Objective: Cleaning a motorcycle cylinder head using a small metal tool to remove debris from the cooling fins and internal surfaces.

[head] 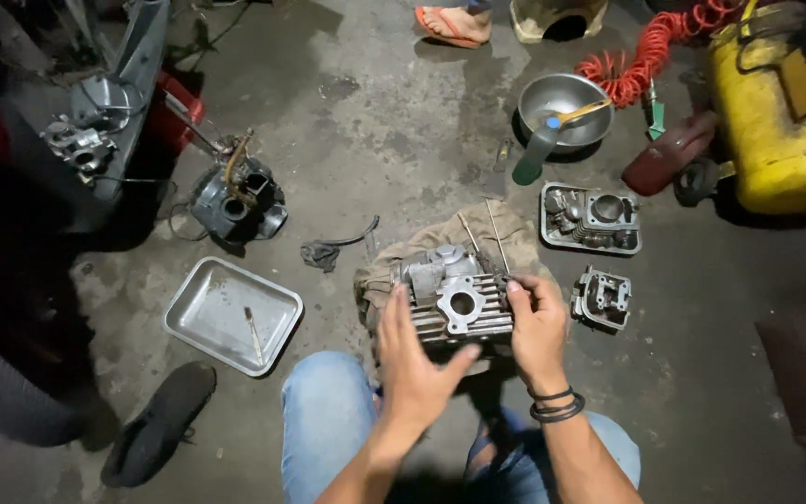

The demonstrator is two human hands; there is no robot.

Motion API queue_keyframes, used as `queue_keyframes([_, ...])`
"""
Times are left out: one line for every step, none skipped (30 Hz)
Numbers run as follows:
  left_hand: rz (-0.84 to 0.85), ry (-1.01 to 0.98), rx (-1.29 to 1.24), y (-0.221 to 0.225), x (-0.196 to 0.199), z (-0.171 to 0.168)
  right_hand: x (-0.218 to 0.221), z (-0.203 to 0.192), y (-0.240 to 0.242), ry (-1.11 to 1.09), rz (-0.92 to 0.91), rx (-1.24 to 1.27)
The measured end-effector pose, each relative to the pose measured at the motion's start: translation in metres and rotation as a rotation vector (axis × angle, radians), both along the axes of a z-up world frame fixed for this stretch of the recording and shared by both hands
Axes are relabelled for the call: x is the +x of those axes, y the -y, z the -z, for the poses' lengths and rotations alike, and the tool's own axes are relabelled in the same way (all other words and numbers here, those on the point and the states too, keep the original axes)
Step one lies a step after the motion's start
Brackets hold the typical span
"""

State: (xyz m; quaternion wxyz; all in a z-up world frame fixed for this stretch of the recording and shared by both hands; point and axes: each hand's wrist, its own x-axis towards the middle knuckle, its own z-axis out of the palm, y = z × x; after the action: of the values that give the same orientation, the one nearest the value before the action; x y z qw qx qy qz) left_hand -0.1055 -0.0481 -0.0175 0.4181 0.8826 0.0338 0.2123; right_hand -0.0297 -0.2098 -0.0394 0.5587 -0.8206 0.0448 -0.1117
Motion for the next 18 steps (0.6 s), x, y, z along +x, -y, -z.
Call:
queue_keyframes([-0.002, -0.005, 0.003, 0.004, 0.002, -0.003, 0.000, 0.007, -0.001, -0.005, -0.002, 0.003])
queue_keyframes([-0.015, 0.015, -0.019, 0.009, 0.004, -0.007, -0.001, 0.014, -0.001, -0.025, 0.016, 0.109])
queue_keyframes([-0.026, 0.042, -0.042, 0.015, 0.008, -0.011, 0.001, 0.020, 0.000, -0.038, 0.036, 0.213])
queue_keyframes([-0.024, 0.044, -0.040, 0.015, 0.010, -0.005, 0.001, 0.020, -0.001, -0.036, 0.037, 0.215])
queue_keyframes([-0.041, 0.060, -0.075, 0.016, 0.013, 0.001, 0.002, 0.020, -0.002, -0.048, 0.093, 0.263])
queue_keyframes([-0.057, 0.076, -0.110, 0.016, 0.016, 0.006, 0.003, 0.019, -0.003, -0.059, 0.149, 0.311])
queue_keyframes([-0.056, 0.076, -0.105, 0.015, 0.017, 0.004, 0.001, 0.015, -0.004, -0.060, 0.151, 0.316])
queue_keyframes([-0.071, 0.084, -0.097, 0.013, 0.019, 0.003, -0.001, 0.011, -0.005, -0.120, 0.151, 0.410])
queue_keyframes([-0.092, 0.096, -0.092, 0.012, 0.022, 0.002, -0.001, 0.006, -0.005, -0.179, 0.144, 0.500])
queue_keyframes([-0.096, 0.099, -0.090, 0.008, 0.026, 0.004, -0.003, 0.003, -0.005, -0.177, 0.138, 0.503])
queue_keyframes([-0.092, 0.109, -0.085, 0.003, 0.030, 0.007, -0.006, 0.000, -0.004, -0.223, 0.101, 0.558])
queue_keyframes([-0.089, 0.119, -0.080, -0.002, 0.033, 0.009, -0.009, -0.003, -0.004, -0.269, 0.062, 0.613])
queue_keyframes([-0.093, 0.121, -0.074, -0.009, 0.038, 0.004, -0.010, -0.003, -0.002, -0.269, 0.056, 0.619])
queue_keyframes([-0.022, 0.072, -0.136, -0.016, 0.043, 0.000, -0.011, -0.002, 0.000, -0.308, 0.034, 0.690])
queue_keyframes([0.053, 0.018, -0.198, -0.023, 0.046, -0.003, -0.014, 0.000, 0.002, -0.351, 0.017, 0.761])
queue_keyframes([0.052, 0.015, -0.192, -0.032, 0.053, -0.003, -0.016, 0.000, 0.004, -0.354, 0.017, 0.766])
queue_keyframes([0.133, -0.024, -0.192, -0.040, 0.061, -0.003, -0.018, -0.001, 0.007, -0.344, -0.041, 0.815])
queue_keyframes([0.214, -0.064, -0.191, -0.047, 0.069, -0.003, -0.019, -0.001, 0.010, -0.334, -0.099, 0.863])
